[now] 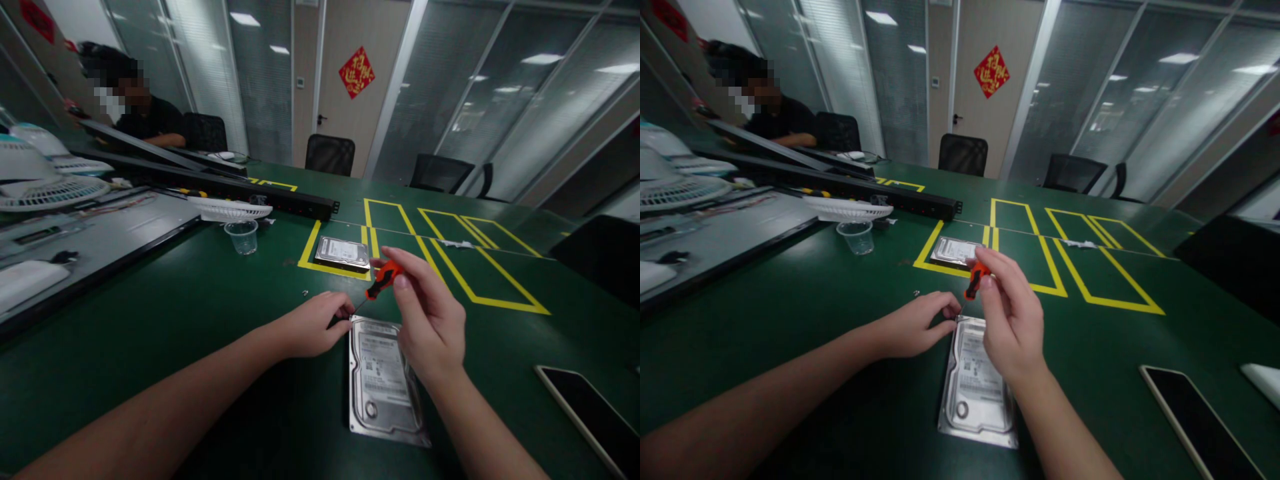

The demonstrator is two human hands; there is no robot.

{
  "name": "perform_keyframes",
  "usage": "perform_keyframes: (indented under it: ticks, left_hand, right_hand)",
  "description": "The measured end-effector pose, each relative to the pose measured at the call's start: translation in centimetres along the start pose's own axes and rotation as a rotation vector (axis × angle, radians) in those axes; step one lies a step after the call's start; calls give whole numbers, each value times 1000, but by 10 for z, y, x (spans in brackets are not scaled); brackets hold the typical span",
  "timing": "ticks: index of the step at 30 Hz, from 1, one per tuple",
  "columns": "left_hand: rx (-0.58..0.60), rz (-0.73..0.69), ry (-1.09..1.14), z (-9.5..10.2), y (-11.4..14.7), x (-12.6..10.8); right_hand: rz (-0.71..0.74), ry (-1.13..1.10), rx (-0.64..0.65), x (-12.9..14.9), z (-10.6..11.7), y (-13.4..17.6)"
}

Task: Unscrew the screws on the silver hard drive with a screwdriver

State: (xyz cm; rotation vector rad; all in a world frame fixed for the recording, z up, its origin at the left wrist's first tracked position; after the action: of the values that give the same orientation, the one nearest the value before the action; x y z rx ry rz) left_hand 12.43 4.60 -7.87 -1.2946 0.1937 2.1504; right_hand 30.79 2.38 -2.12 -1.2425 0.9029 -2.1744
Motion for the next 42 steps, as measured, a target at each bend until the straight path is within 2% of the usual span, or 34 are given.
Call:
perform_keyframes:
  ticks: [8, 16, 23, 35, 42]
  left_hand:
    - [7, 8, 8, 1, 0, -2]
    - [6, 0, 0, 1, 0, -2]
    - [13, 26, -8, 1, 0, -2]
    - [1, -4, -7, 0, 0, -2]
    - [7, 16, -12, 2, 0, -2]
  right_hand:
    - [-17, 20, -65, -1, -2, 1]
    - [-12, -3, 0, 3, -1, 1]
    - [0, -3, -82, 1, -3, -1]
    - [-3, -21, -43, 5, -2, 0]
    - [8, 4, -92, 3, -3, -3]
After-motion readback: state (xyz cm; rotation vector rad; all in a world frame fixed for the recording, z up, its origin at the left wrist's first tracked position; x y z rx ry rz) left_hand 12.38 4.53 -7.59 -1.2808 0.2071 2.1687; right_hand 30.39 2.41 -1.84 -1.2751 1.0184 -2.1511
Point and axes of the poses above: each hand's wrist, its own y-axis away from the middle knuckle, its own z-axis out of the back of the hand, x = y × z, the point moved 2 cm from there along -y, towards the middle knuckle, and after that the axes turned 14 degrees about y, right-handed, at the moved point
